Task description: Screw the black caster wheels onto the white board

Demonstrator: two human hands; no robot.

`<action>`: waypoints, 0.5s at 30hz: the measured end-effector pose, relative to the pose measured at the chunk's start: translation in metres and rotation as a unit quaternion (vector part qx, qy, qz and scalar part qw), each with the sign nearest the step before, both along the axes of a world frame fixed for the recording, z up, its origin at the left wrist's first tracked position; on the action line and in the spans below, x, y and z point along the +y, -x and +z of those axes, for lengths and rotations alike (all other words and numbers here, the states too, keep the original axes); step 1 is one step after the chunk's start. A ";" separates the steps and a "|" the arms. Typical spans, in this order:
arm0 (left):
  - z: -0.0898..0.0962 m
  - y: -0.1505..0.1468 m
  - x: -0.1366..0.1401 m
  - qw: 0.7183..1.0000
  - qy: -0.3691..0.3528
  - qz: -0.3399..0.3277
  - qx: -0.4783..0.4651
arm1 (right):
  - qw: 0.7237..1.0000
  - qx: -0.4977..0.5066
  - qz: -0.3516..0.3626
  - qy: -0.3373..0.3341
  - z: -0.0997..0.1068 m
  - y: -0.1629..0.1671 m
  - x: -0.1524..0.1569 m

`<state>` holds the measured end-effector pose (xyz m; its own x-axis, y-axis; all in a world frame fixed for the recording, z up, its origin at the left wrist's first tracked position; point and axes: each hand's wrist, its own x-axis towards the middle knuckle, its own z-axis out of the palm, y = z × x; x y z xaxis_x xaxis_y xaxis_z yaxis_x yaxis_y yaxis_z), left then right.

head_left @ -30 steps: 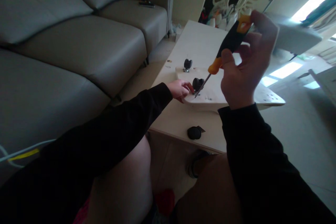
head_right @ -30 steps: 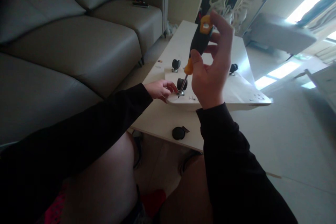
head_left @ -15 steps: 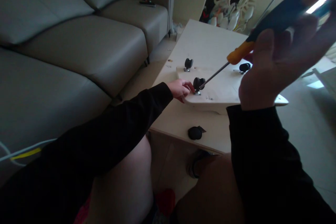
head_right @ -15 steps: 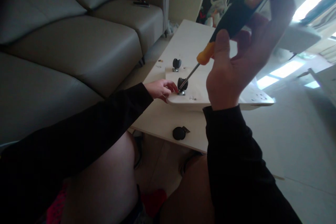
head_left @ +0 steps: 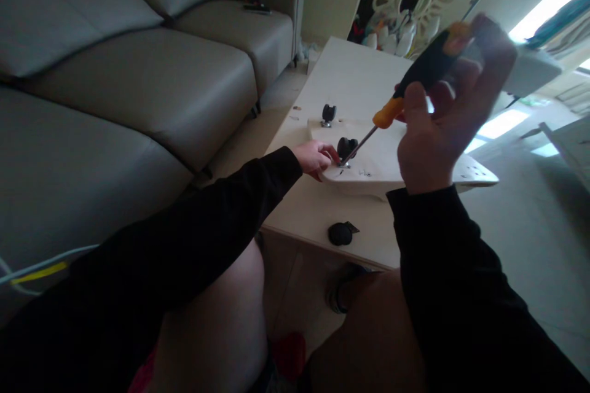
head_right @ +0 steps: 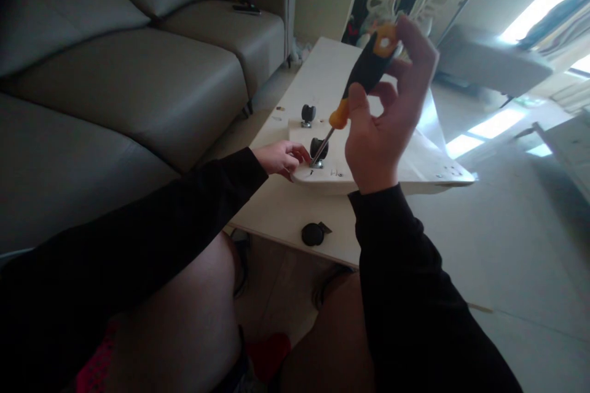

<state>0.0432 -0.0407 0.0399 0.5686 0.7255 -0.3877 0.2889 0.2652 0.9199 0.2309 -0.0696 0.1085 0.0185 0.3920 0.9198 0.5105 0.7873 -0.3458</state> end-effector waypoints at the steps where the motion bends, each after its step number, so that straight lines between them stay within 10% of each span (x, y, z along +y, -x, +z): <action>1: 0.000 0.000 0.000 1.000 0.000 0.000 0.001 | 1.000 0.009 -0.005 -0.002 0.002 -0.001 -0.003; 15: 0.003 0.003 -0.001 0.999 -0.020 -0.034 0.011 | 0.999 0.013 -0.040 0.015 -0.009 -0.007 0.009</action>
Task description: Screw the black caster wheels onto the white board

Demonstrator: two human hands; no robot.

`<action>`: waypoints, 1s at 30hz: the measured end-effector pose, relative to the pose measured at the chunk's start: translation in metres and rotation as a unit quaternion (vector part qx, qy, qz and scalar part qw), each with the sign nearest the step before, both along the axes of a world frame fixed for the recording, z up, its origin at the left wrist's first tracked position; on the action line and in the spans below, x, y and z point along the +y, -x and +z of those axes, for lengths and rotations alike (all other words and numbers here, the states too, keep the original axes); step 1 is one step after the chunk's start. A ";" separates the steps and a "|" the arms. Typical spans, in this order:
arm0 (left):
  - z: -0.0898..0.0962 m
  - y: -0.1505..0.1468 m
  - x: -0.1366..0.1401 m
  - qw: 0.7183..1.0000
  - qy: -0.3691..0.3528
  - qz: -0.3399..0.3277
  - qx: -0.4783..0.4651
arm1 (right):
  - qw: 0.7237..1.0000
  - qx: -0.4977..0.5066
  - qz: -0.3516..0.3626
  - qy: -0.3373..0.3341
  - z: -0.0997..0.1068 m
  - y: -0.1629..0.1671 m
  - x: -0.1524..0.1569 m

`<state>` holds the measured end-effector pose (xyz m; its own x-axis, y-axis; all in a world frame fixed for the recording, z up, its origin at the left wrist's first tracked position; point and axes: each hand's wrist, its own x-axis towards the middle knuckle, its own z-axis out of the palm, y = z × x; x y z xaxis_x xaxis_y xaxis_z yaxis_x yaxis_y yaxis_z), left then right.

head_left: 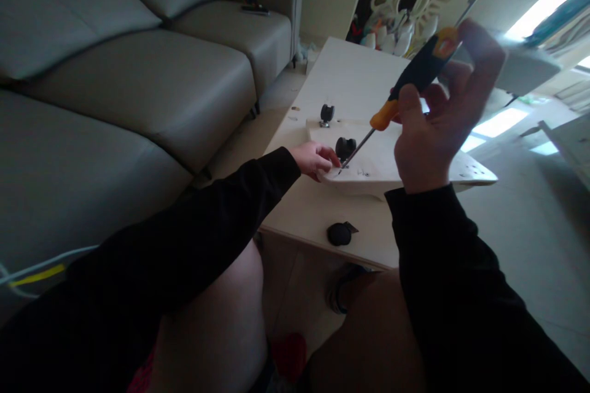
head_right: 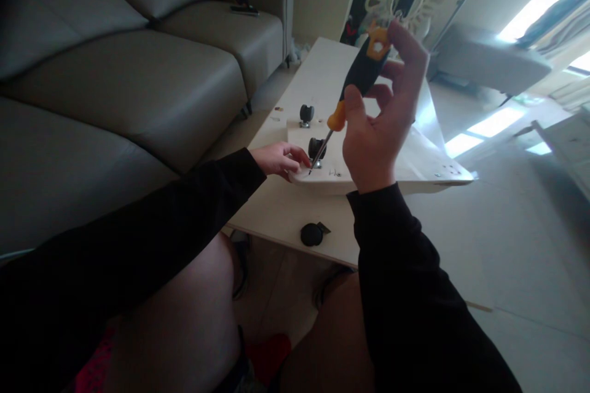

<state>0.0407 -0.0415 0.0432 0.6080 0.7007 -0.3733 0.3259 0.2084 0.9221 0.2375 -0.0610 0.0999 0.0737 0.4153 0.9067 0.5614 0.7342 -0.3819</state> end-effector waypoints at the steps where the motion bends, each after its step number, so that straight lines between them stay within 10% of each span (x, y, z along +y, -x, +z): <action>1: 0.000 0.000 0.000 1.000 -0.006 -0.007 0.001 | 1.000 0.001 -0.004 -0.006 0.001 0.001 -0.001; 30: 0.002 0.014 0.012 0.981 -0.100 0.152 0.062 | 0.991 0.019 -0.118 0.062 0.025 0.015 -0.035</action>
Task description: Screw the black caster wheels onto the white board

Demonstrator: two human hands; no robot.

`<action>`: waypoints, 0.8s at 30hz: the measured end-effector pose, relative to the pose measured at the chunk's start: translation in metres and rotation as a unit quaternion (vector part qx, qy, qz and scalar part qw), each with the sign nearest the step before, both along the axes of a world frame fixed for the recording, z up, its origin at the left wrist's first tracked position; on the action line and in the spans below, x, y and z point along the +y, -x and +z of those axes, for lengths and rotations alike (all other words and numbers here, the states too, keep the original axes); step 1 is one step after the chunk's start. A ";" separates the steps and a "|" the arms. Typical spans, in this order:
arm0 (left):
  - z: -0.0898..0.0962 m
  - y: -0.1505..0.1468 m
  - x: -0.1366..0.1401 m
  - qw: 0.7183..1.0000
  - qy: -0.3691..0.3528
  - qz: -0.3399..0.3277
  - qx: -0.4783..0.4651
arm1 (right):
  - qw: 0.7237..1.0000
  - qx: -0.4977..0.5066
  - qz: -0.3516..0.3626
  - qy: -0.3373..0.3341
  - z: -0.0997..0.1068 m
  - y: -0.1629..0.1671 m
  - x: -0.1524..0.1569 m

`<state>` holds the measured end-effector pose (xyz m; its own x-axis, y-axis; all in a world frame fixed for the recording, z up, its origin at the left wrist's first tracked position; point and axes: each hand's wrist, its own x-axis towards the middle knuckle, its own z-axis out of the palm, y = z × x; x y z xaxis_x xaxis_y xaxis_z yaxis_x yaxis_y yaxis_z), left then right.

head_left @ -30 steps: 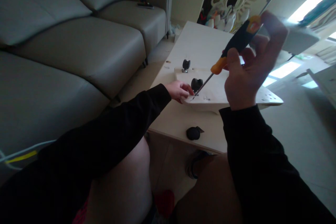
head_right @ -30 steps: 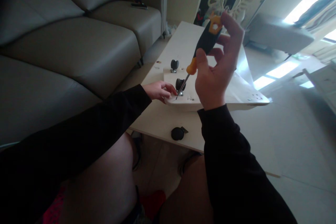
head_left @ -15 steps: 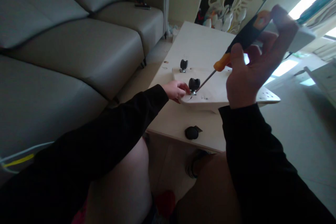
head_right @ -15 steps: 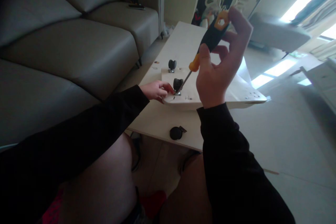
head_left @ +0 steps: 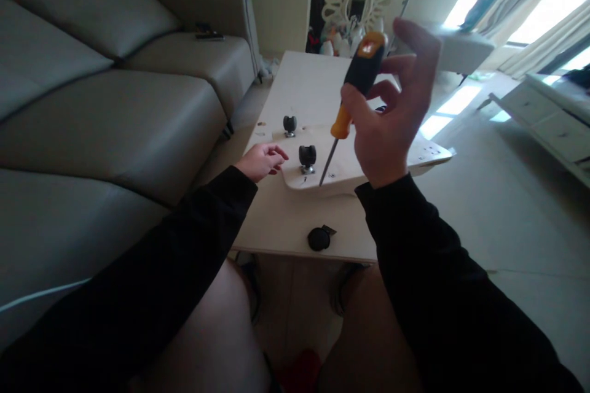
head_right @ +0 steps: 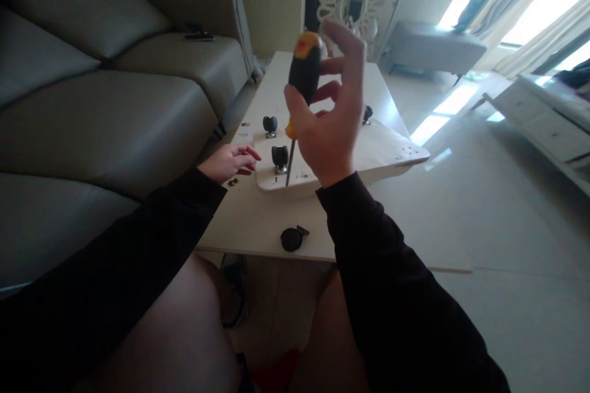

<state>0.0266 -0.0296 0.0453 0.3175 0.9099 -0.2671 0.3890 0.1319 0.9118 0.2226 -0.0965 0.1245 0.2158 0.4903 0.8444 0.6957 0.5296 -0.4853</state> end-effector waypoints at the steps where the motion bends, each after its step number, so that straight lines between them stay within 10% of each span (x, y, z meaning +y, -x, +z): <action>1: -0.001 0.001 0.000 1.000 0.002 0.003 -0.012 | 1.000 -0.006 0.001 0.003 0.002 0.002 -0.004; 24: -0.013 0.044 0.032 0.996 -0.059 0.027 -0.063 | 0.992 -0.044 0.046 0.105 -0.001 -0.046 -0.048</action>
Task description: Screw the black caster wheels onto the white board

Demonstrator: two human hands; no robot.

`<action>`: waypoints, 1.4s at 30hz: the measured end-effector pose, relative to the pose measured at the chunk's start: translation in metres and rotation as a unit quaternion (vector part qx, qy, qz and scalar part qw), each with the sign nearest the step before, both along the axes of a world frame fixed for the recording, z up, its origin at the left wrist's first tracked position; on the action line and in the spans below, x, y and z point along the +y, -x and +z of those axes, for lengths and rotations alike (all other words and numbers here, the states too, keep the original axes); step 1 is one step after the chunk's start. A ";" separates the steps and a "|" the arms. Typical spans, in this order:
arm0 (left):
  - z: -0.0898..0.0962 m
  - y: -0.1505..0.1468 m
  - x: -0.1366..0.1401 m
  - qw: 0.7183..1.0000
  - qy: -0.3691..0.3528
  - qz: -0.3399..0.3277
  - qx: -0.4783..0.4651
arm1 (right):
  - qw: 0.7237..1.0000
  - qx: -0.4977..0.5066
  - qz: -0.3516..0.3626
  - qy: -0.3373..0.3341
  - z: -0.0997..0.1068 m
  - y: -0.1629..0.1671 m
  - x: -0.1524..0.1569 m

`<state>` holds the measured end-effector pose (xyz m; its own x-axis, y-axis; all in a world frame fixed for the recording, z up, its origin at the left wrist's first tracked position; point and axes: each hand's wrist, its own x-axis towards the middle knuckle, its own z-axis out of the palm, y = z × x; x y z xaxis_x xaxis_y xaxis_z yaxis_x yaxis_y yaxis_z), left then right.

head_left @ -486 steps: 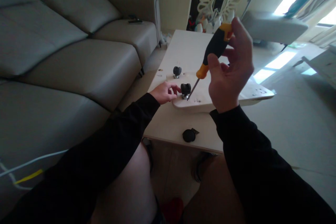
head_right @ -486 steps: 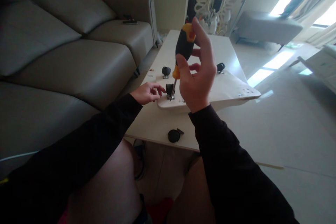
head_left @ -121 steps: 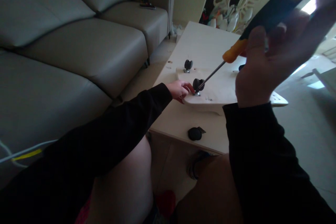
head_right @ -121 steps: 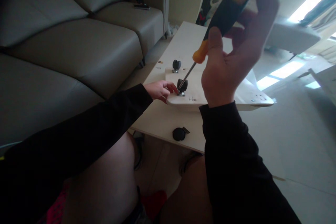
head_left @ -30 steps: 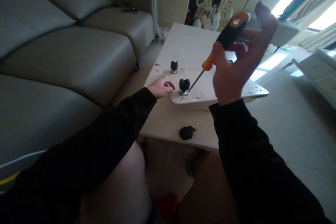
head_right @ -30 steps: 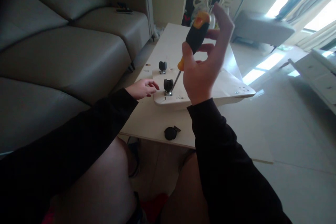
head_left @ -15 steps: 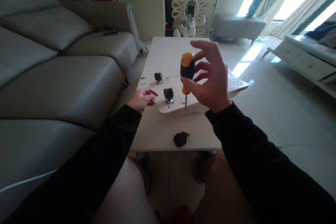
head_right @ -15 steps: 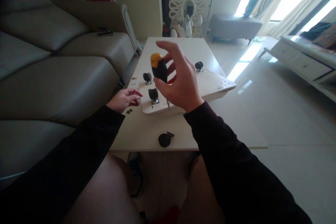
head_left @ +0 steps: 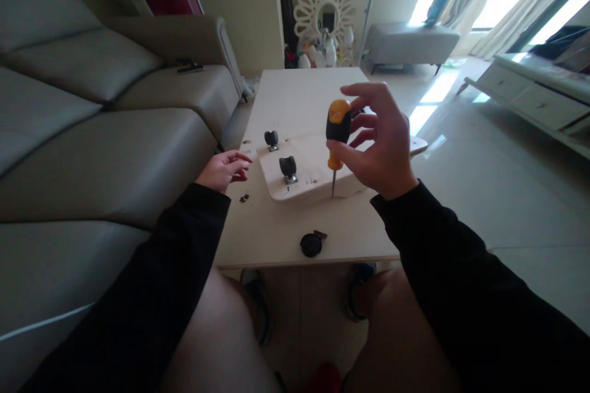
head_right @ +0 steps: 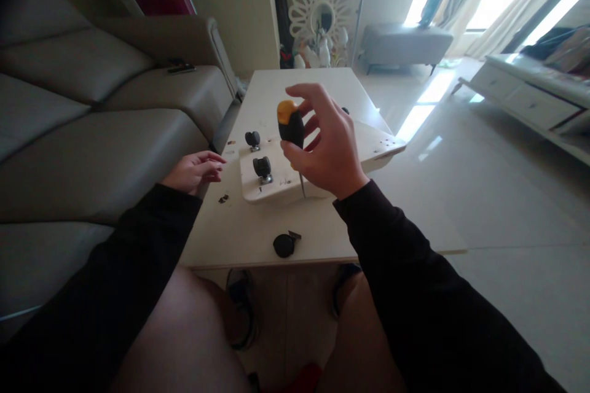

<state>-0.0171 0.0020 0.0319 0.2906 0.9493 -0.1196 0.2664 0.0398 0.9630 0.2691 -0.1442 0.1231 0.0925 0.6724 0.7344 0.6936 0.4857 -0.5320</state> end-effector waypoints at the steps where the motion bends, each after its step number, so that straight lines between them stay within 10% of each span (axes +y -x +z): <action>1: -0.002 0.008 0.005 1.000 0.014 0.008 0.019 | 1.000 0.002 0.001 0.001 0.000 0.000 -0.001; 17: -0.050 0.057 0.012 0.968 0.061 -0.076 0.231 | 1.000 0.018 0.011 -0.004 0.006 -0.010 -0.013; 42: -0.052 0.047 0.003 0.947 -0.026 -0.167 0.275 | 1.000 0.003 0.025 -0.007 0.004 0.000 -0.008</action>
